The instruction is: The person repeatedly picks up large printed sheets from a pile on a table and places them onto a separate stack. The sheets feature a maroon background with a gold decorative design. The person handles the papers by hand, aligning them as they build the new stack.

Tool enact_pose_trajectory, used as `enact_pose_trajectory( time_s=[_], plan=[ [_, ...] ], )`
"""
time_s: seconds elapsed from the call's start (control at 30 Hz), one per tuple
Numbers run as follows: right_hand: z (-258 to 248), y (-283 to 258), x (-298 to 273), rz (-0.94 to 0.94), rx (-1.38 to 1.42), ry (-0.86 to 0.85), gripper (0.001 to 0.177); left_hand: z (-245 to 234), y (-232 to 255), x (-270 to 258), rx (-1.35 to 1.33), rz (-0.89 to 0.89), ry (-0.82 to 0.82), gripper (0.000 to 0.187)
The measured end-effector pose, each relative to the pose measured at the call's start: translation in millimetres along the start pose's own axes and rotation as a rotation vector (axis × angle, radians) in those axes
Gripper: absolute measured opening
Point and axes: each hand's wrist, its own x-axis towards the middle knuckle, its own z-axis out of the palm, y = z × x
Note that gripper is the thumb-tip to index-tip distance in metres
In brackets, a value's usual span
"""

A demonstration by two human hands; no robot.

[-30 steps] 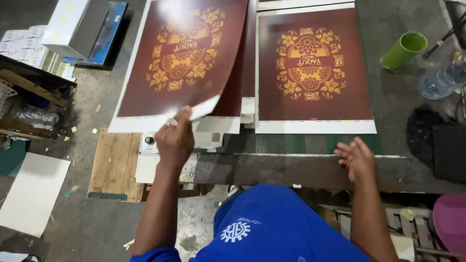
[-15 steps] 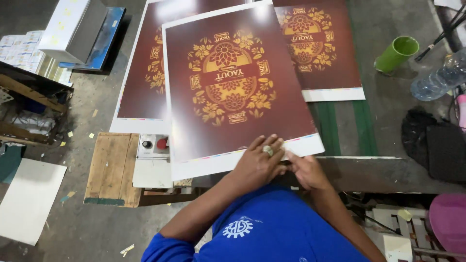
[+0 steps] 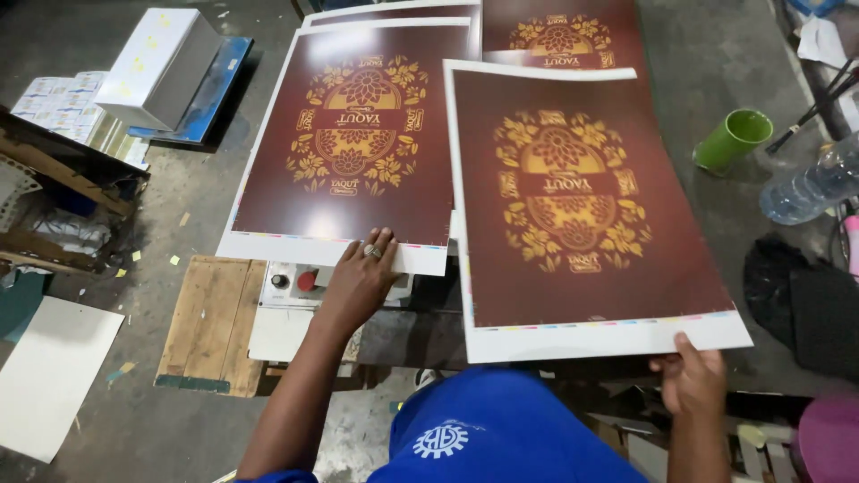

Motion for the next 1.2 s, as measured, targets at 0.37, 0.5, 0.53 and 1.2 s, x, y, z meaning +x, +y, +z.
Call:
enact_pose_trajectory(
  time_s=[0.37,0.5,0.53,1.2],
  plan=[
    [-55.0,17.5,-29.5,0.058,-0.041,0.142,0.033,-27.4,-10.0,17.1,0.006,-0.038,0.18,0.014],
    [-45.6,17.1,-39.8,0.066,-0.22,0.194,0.029,-22.8,-0.4,12.0,0.002,0.062,0.068,0.029],
    [-41.1,18.8,-39.9,0.071,-0.221,0.2,0.029,-21.2,2.0,8.6,-0.002,0.064,0.061,0.029],
    [31.2,31.4,86.8,0.252,-0.183,-0.063,0.055,-39.7,21.6,-6.7,-0.049,-0.198,0.468,0.026]
  ],
)
